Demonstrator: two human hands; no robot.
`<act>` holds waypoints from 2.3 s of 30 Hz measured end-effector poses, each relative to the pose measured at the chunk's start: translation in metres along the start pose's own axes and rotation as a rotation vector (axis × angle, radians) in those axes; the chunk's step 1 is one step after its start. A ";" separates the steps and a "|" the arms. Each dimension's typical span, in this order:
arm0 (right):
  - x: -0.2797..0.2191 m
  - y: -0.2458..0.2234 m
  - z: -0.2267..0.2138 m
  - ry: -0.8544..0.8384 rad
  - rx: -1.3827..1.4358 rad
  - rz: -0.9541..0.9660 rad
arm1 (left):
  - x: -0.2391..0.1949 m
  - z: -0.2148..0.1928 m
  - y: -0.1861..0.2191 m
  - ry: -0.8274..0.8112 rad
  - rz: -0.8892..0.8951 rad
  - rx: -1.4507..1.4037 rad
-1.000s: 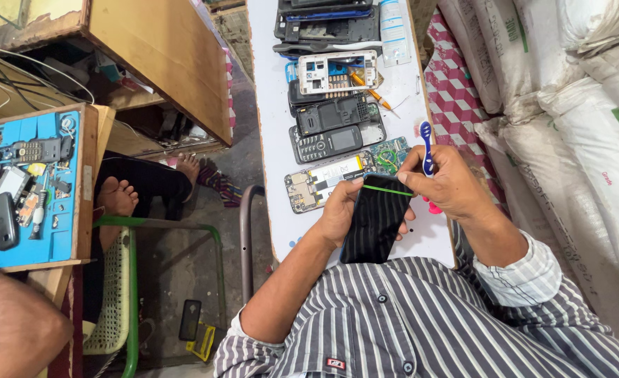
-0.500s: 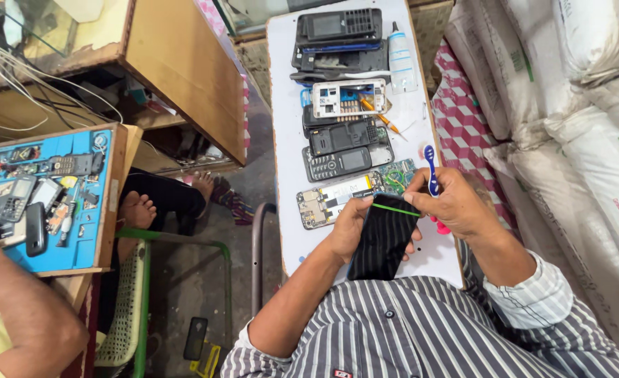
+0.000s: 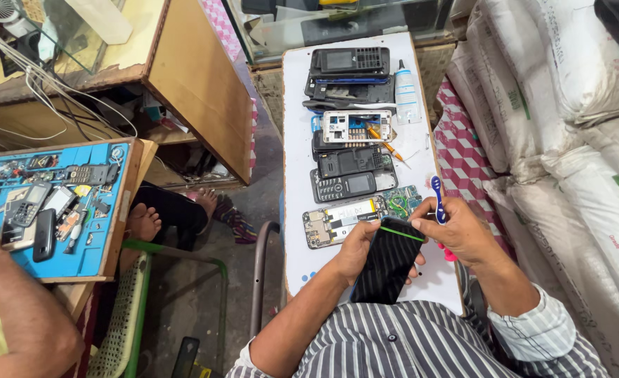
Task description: The person holds a blue smartphone and uses a toothbrush to scrub its edges and screen. They rotate the phone to access different sides and continue brushing along the frame and display surface.
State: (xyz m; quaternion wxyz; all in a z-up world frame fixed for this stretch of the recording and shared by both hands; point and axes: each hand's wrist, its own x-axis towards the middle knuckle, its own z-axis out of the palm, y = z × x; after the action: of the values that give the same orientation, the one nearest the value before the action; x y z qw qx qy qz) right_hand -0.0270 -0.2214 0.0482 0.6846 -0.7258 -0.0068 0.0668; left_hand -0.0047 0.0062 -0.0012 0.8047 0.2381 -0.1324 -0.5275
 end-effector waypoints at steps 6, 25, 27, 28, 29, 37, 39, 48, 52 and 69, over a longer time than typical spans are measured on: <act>0.000 0.006 -0.003 -0.010 0.043 0.072 | 0.000 0.001 0.001 -0.012 -0.032 0.012; 0.004 0.004 -0.001 -0.041 0.043 0.054 | -0.001 0.007 0.001 0.014 -0.037 0.061; -0.001 0.004 -0.005 -0.021 0.027 0.115 | 0.000 0.006 0.002 0.007 -0.040 0.055; -0.002 0.005 -0.007 -0.017 0.028 0.126 | 0.001 0.006 0.001 0.003 -0.042 0.050; -0.003 0.006 -0.008 -0.013 0.031 0.137 | 0.001 0.005 -0.001 0.009 -0.037 0.060; 0.000 0.007 -0.007 -0.036 0.014 0.116 | 0.001 0.004 -0.003 0.003 -0.011 0.099; 0.005 0.007 -0.003 -0.042 0.014 0.097 | 0.004 0.002 -0.004 -0.016 -0.061 0.080; 0.005 0.001 -0.012 -0.062 -0.153 0.116 | 0.002 0.000 -0.001 0.018 -0.054 0.076; -0.002 0.004 -0.016 -0.050 -0.075 0.155 | 0.003 -0.001 -0.003 -0.014 -0.034 0.117; -0.002 0.016 -0.022 -0.051 -0.101 0.199 | 0.002 0.005 0.001 0.025 -0.031 0.062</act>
State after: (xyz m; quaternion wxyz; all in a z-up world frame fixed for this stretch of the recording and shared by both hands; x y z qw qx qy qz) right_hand -0.0280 -0.2449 0.0336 0.6367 -0.7546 0.0445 0.1524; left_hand -0.0053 0.0031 0.0035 0.7901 0.2715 -0.1351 -0.5328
